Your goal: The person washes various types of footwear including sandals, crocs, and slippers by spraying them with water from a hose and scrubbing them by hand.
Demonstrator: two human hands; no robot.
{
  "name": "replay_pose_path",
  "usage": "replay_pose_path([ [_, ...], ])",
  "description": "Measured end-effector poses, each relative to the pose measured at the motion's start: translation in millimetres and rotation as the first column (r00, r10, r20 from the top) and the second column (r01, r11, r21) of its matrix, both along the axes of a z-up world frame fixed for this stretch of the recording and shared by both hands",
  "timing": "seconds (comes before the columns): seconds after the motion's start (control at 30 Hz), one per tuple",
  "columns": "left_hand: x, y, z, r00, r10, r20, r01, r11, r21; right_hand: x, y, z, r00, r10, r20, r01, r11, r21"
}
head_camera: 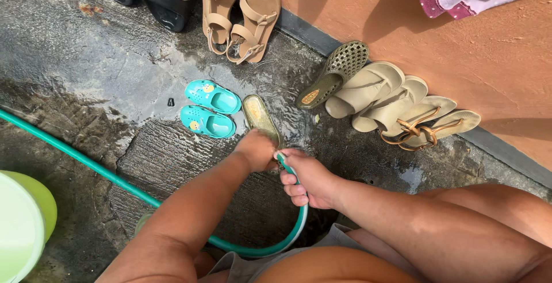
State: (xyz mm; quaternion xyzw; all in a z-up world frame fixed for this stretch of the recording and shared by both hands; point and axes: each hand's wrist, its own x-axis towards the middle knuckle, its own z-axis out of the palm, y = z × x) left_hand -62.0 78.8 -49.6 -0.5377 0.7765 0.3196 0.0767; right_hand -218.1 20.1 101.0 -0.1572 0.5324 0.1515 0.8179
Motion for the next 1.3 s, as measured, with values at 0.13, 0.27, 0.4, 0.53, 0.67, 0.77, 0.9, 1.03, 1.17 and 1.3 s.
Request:
replay_pose_path([
  [0.13, 5.5, -6.5, -13.3, 0.943, 0.307, -0.125, -0.298, 0.950, 0.089, 24.1, -4.7, 27.9, 0.975, 0.191, 0.110, -0.157, 0.952, -0.262],
  [0.27, 48.0, -29.8, 20.2, 0.585, 0.523, -0.620, -0.473, 0.841, 0.263, 35.9, 0.0, 55.2, 0.960, 0.193, 0.202, -0.109, 0.925, -0.364],
  [0.4, 87.8, -47.1, 64.7, -0.064, 0.689, -0.722, -0.365, 0.657, 0.660, 37.4, 8.5, 72.9, 0.966, 0.111, 0.235, 0.004, 0.899, -0.438],
  [0.53, 128.4, -51.4, 69.9, -0.167, 0.649, -0.742, -0.522, 0.580, 0.625, 38.5, -7.3, 84.3, 0.949, 0.180, 0.259, -0.014, 0.843, -0.538],
  [0.67, 141.0, -54.3, 68.7, -0.423, 0.561, -0.711, -0.458, 0.545, 0.702, 47.1, -27.1, 98.6, 0.958, 0.186, 0.219, -0.015, 0.792, -0.610],
  [0.77, 136.6, -54.8, 80.6, -0.535, 0.547, -0.643, -0.420, 0.488, 0.765, 54.3, -30.8, 105.6, 0.940, 0.251, 0.231, -0.062, 0.791, -0.609],
  [0.9, 131.2, -52.0, 89.9, -0.614, 0.575, -0.540, -0.369, 0.396, 0.841, 63.6, -28.0, 107.3, 0.953, 0.240, 0.185, -0.073, 0.775, -0.628],
  [1.03, 131.7, -55.3, 88.6, -0.716, 0.568, -0.405, -0.293, 0.283, 0.913, 68.6, -24.5, 103.3, 0.952, 0.271, 0.140, -0.139, 0.794, -0.592],
  [1.17, 140.3, -63.5, 73.0, -0.764, 0.583, -0.277, -0.220, 0.168, 0.961, 66.1, -10.8, 88.9, 0.938, 0.344, 0.047, -0.250, 0.763, -0.596],
  [1.3, 150.4, -65.0, 59.3, -0.793, 0.543, -0.277, -0.168, 0.243, 0.955, 66.0, 4.9, 70.5, 0.930, 0.366, 0.033, -0.297, 0.802, -0.518],
])
